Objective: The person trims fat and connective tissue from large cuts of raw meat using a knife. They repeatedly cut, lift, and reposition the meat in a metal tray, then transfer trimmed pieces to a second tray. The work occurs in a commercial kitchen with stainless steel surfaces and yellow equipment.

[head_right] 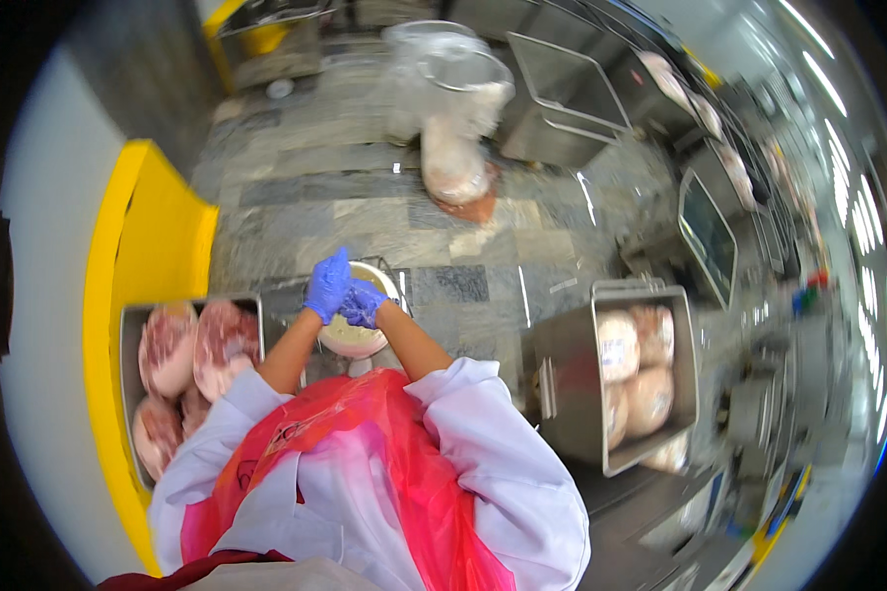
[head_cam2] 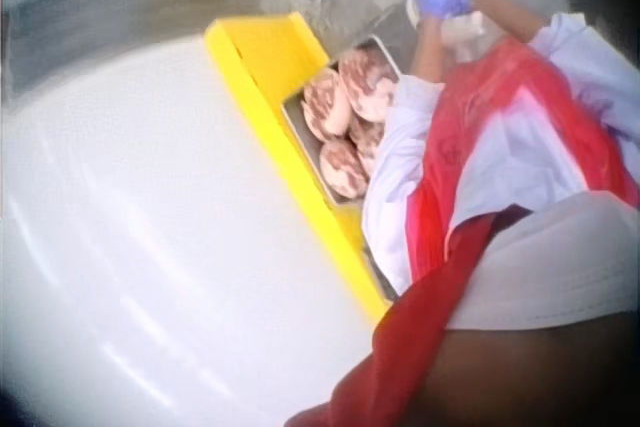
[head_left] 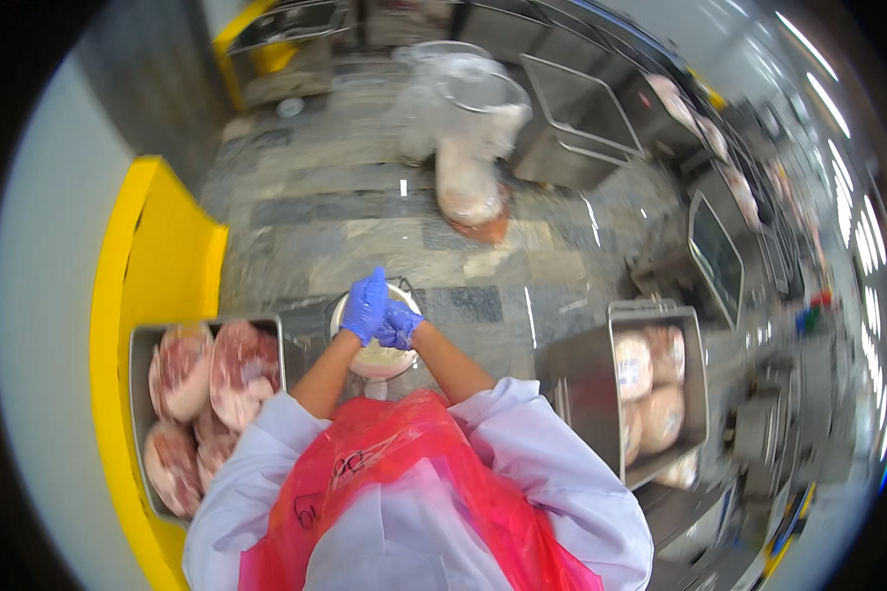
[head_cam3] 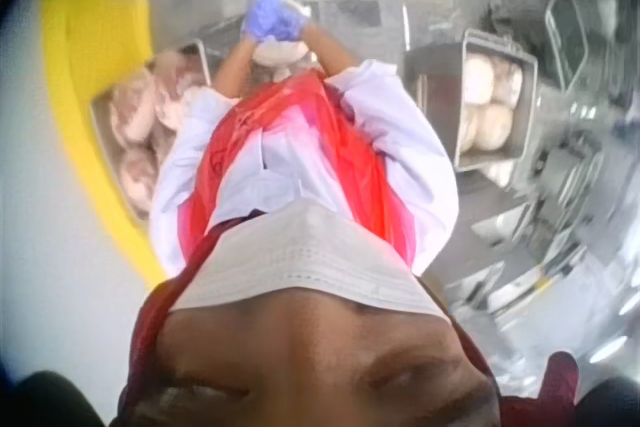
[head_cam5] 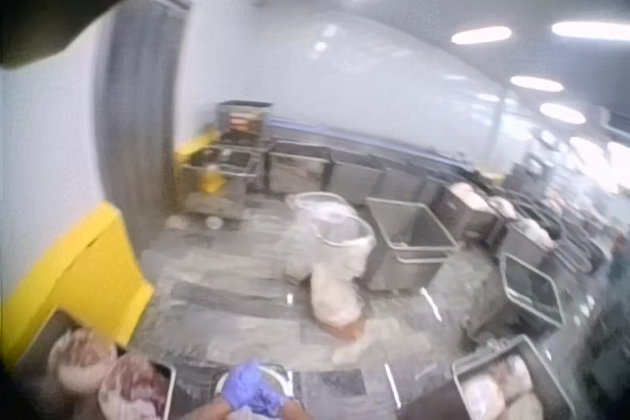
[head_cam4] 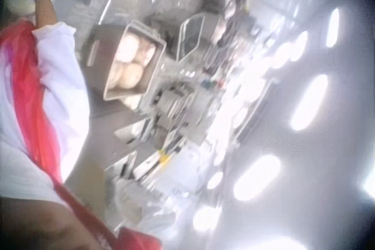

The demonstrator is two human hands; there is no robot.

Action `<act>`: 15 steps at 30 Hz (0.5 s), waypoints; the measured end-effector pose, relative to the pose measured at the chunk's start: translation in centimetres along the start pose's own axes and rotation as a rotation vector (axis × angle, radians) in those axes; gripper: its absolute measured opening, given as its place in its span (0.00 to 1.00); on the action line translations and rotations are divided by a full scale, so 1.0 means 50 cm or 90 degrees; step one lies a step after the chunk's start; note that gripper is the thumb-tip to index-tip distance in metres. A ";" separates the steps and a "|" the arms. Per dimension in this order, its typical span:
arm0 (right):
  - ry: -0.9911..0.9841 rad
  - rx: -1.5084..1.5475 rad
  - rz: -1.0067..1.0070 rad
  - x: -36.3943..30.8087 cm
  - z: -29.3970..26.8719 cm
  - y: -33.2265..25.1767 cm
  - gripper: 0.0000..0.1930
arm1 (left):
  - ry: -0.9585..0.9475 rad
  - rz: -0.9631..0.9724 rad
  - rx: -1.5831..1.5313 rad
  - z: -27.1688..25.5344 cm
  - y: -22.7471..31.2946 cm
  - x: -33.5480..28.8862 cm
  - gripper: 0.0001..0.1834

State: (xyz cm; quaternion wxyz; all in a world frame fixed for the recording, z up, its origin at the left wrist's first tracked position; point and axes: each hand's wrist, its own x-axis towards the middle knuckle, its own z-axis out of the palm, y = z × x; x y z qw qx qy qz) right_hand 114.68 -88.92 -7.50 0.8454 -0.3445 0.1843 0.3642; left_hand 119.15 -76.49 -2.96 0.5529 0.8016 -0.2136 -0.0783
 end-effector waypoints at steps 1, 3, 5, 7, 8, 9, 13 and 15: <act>-0.046 -0.009 0.041 -0.001 -0.008 0.019 0.24 | -0.001 -0.021 0.057 -0.056 0.001 -0.048 0.23; -0.150 -0.042 0.137 -0.003 -0.007 0.055 0.27 | 0.015 -0.100 0.155 -0.166 0.000 -0.169 0.27; -0.026 -0.246 0.140 -0.045 0.056 0.130 0.27 | 0.022 -0.243 0.219 -0.251 -0.007 -0.346 0.30; -0.014 -0.367 0.199 -0.058 0.052 0.200 0.24 | 0.110 -0.379 0.196 -0.290 0.038 -0.530 0.29; -0.032 -0.404 0.234 -0.062 0.055 0.243 0.22 | 0.153 -0.449 0.188 -0.300 0.056 -0.640 0.29; -0.050 -0.442 0.261 -0.065 0.060 0.285 0.21 | 0.255 -0.495 0.144 -0.295 0.056 -0.760 0.26; -0.055 -0.424 0.294 -0.065 0.037 0.440 0.20 | 0.589 -0.591 0.002 -0.172 0.035 -1.191 0.22; 0.046 -0.125 0.356 -0.118 0.090 0.460 0.18 | 0.632 -0.657 -0.050 -0.091 0.072 -1.319 0.21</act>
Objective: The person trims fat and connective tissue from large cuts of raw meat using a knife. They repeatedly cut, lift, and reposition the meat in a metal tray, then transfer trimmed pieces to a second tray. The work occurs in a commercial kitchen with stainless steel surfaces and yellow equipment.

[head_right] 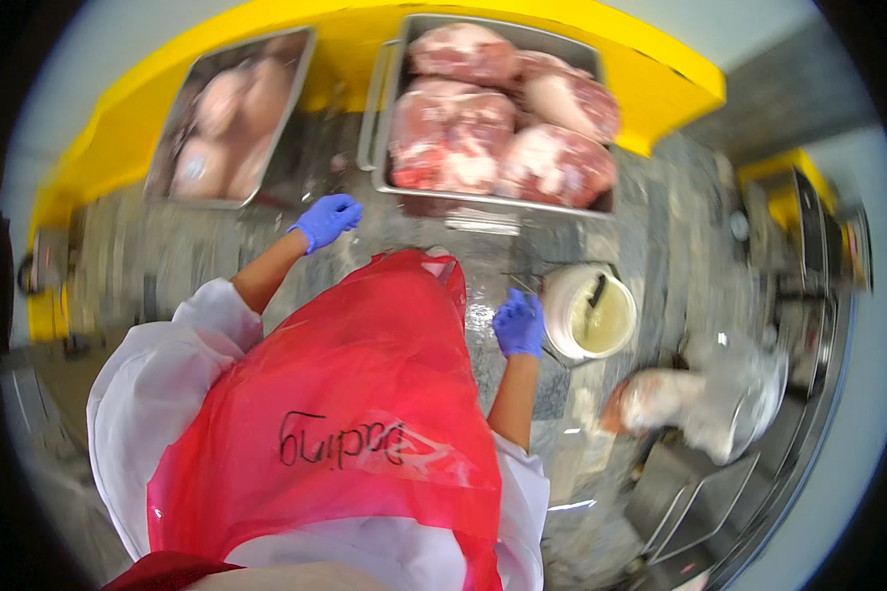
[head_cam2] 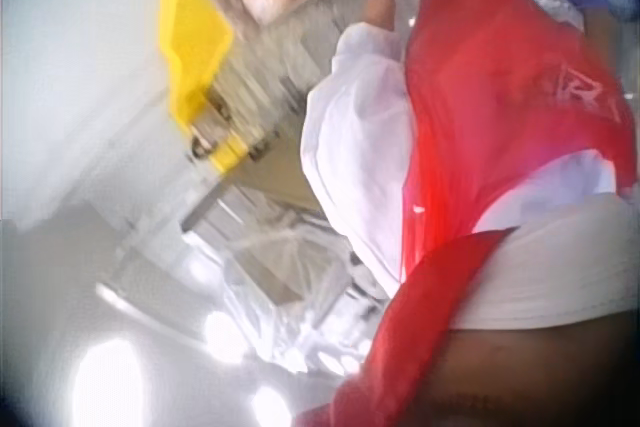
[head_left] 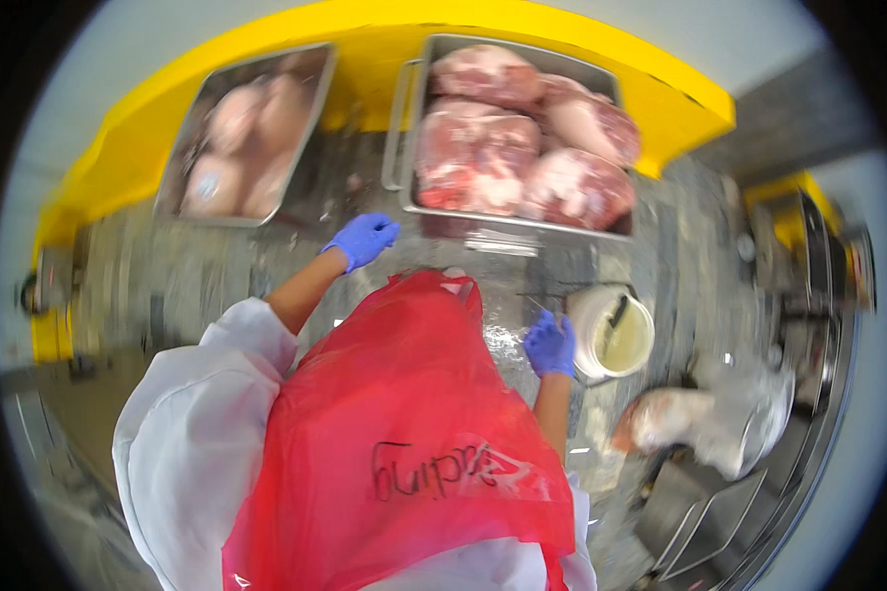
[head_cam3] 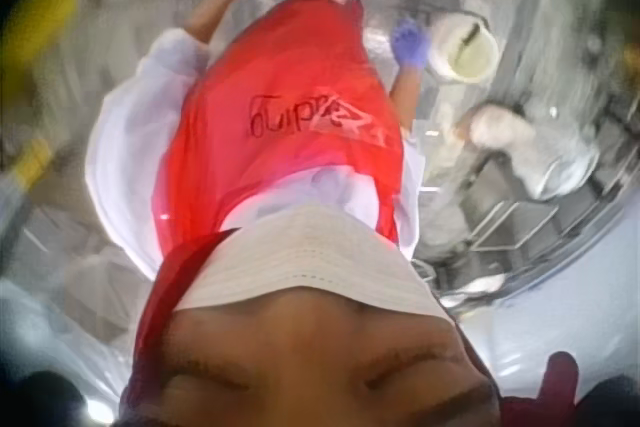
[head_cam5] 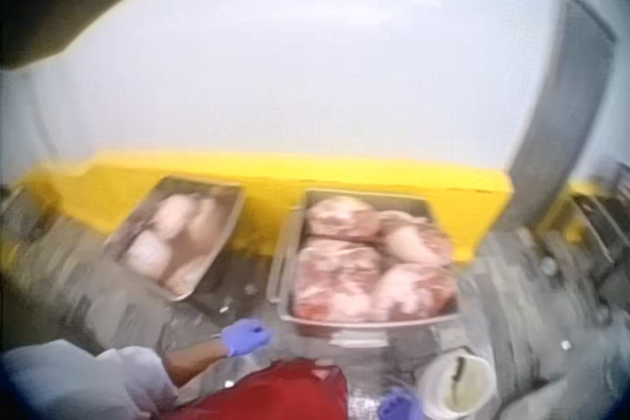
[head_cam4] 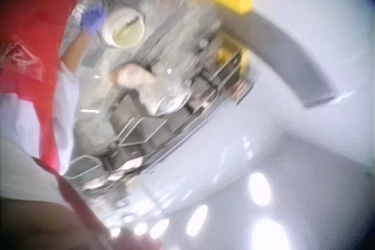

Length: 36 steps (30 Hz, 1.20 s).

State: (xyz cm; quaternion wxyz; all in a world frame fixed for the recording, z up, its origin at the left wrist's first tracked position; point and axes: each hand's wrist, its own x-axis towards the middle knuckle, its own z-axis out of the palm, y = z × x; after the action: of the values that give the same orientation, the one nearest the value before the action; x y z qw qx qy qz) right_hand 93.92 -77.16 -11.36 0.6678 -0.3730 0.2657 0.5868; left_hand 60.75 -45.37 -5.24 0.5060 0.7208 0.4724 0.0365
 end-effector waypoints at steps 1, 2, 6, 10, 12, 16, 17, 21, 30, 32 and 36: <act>-0.025 0.035 -0.039 -0.006 -0.001 0.023 0.18 | 0.000 -0.013 0.005 -0.026 -0.044 -0.033 0.21; -0.049 0.071 -0.081 -0.014 0.003 0.040 0.17 | -0.003 -0.024 0.006 -0.046 -0.079 -0.060 0.20; 0.096 0.035 -0.053 -0.017 0.105 0.105 0.16 | 0.020 -0.020 0.118 -0.135 -0.150 -0.173 0.21; 0.084 -0.035 0.002 0.063 0.235 0.203 0.14 | 0.021 -0.030 0.113 -0.235 -0.299 -0.222 0.18; 0.100 -0.064 0.011 0.123 0.314 0.277 0.14 | 0.069 -0.047 0.039 -0.292 -0.365 -0.254 0.18; 0.156 -0.149 -0.076 0.256 0.460 0.433 0.10 | 0.124 -0.169 -0.129 -0.434 -0.507 -0.303 0.15; 0.170 -0.163 -0.148 0.283 0.490 0.473 0.08 | 0.153 -0.180 -0.132 -0.464 -0.542 -0.308 0.15; 0.257 -0.333 -0.349 0.316 0.656 0.585 0.08 | 0.229 -0.221 -0.151 -0.570 -0.632 -0.335 0.13; 0.152 -0.581 -0.642 0.553 0.839 0.669 0.09 | 0.221 -0.277 -0.106 -0.735 -0.616 -0.253 0.15; 0.083 -0.585 -0.595 0.633 0.874 0.704 0.08 | 0.213 -0.286 -0.102 -0.768 -0.589 -0.228 0.17; -0.069 -0.716 -0.492 0.793 0.895 0.807 0.09 | 0.258 -0.276 -0.143 -0.815 -0.573 -0.175 0.18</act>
State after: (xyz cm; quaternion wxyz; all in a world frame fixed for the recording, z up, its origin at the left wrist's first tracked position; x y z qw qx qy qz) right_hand 57.33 -16.34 -24.33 0.5463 -0.7015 -0.2655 0.3729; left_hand 15.85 -22.12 -3.61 0.4740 0.5210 0.6991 0.1228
